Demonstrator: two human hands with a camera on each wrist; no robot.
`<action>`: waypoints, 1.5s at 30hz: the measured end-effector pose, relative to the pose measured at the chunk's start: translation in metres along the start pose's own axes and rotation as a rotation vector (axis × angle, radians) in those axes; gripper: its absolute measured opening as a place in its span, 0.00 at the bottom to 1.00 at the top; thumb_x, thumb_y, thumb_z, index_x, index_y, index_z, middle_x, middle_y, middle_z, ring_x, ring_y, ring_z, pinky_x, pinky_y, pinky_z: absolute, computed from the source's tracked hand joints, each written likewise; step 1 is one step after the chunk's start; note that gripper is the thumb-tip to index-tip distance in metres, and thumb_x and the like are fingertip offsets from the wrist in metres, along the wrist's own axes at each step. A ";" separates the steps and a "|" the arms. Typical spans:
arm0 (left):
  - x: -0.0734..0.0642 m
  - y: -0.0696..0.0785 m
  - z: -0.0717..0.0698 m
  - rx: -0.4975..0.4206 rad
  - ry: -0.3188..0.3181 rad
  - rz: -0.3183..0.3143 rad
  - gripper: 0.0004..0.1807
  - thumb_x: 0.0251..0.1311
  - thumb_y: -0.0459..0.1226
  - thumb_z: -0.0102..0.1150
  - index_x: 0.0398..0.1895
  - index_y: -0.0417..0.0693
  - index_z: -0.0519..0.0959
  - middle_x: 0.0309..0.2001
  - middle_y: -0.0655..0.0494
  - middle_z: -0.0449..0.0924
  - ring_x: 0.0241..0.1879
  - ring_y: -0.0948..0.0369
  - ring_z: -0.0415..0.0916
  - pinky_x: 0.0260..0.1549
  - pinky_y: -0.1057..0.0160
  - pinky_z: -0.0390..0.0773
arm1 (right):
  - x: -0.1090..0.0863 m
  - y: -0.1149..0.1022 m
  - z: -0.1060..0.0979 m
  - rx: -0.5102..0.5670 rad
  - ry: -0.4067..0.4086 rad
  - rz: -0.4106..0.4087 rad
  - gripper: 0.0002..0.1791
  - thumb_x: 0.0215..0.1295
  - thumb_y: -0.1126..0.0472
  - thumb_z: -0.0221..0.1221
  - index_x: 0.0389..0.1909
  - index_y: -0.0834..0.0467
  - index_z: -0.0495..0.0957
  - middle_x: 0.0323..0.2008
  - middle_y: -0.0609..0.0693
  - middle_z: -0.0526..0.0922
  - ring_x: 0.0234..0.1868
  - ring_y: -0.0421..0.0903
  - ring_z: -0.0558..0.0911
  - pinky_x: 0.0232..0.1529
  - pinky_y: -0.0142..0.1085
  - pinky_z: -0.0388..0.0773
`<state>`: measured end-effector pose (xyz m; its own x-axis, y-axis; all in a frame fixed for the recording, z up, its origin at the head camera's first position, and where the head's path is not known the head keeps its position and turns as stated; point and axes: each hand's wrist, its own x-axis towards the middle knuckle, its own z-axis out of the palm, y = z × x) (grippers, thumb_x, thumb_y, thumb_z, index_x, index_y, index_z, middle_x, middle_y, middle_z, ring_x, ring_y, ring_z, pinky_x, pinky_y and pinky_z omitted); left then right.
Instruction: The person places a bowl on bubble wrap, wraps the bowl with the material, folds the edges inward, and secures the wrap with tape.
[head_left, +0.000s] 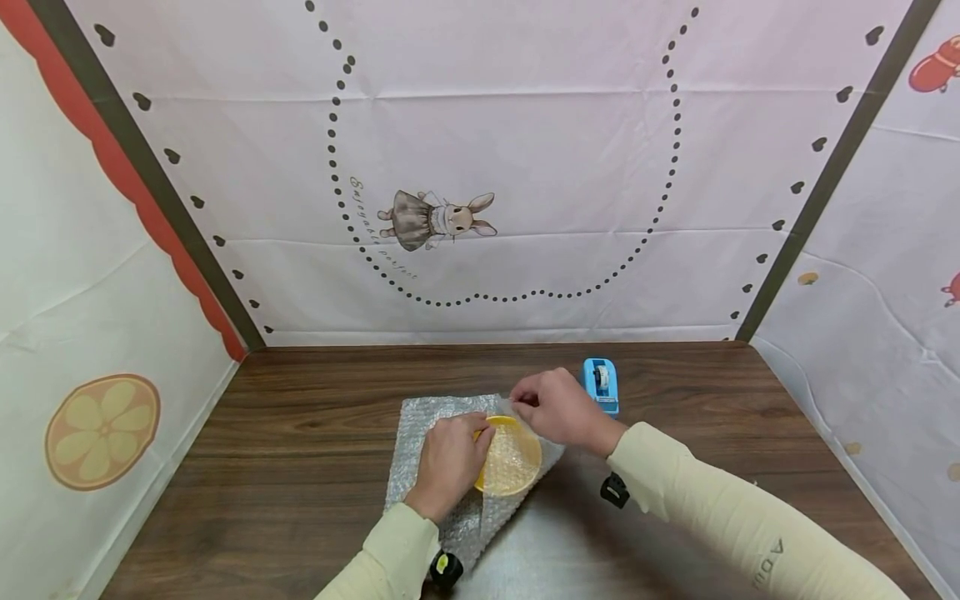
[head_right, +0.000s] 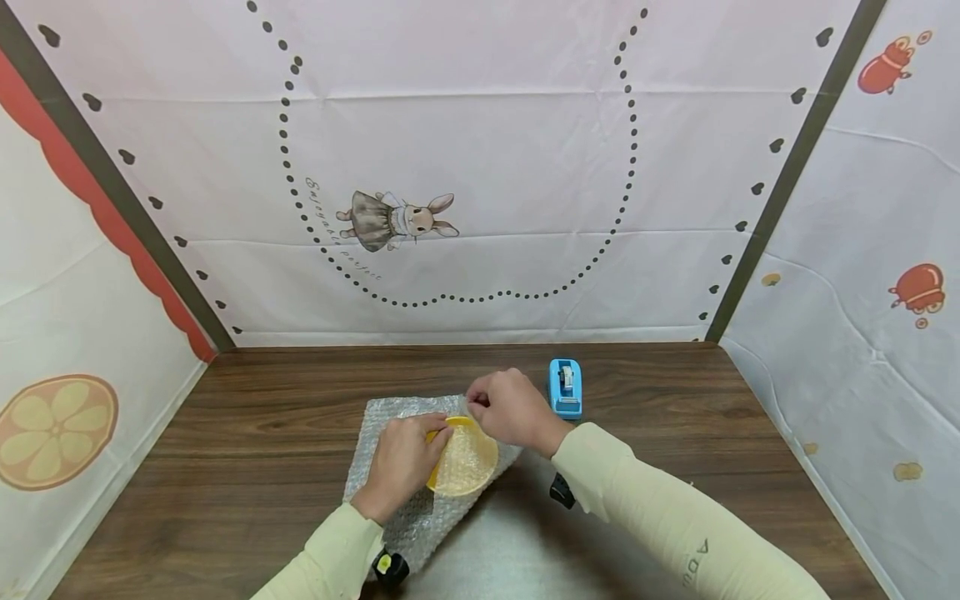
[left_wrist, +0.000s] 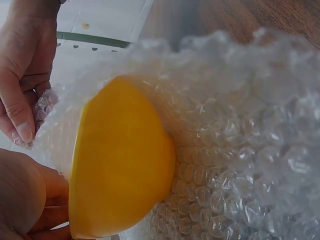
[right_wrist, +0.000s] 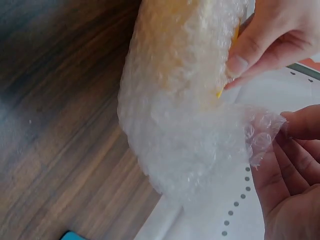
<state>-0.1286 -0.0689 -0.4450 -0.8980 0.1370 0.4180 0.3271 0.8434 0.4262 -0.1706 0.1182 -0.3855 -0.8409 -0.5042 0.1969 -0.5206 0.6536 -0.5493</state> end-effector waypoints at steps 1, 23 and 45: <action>0.000 0.000 0.000 -0.001 0.000 -0.006 0.05 0.64 0.37 0.70 0.34 0.47 0.92 0.45 0.51 0.92 0.44 0.52 0.91 0.41 0.52 0.89 | -0.001 -0.001 0.001 -0.002 -0.002 0.002 0.06 0.69 0.66 0.65 0.40 0.60 0.90 0.33 0.50 0.91 0.28 0.33 0.81 0.30 0.25 0.80; 0.009 -0.002 -0.010 -0.296 -0.079 -0.269 0.06 0.63 0.35 0.68 0.38 0.45 0.93 0.40 0.49 0.93 0.44 0.53 0.90 0.38 0.55 0.87 | -0.021 -0.008 0.039 -0.098 0.074 -0.118 0.10 0.68 0.65 0.66 0.48 0.61 0.87 0.38 0.51 0.93 0.37 0.42 0.92 0.38 0.33 0.88; 0.011 -0.004 -0.013 -0.389 -0.200 -0.345 0.10 0.69 0.34 0.63 0.33 0.44 0.92 0.46 0.47 0.92 0.52 0.50 0.88 0.41 0.57 0.86 | -0.027 -0.005 0.050 -0.277 0.071 -0.324 0.12 0.69 0.63 0.66 0.52 0.56 0.87 0.37 0.48 0.93 0.25 0.38 0.86 0.31 0.30 0.85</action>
<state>-0.1361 -0.0771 -0.4315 -0.9982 0.0149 0.0577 0.0549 0.6085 0.7917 -0.1378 0.1000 -0.4286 -0.6302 -0.6748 0.3841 -0.7716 0.5995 -0.2127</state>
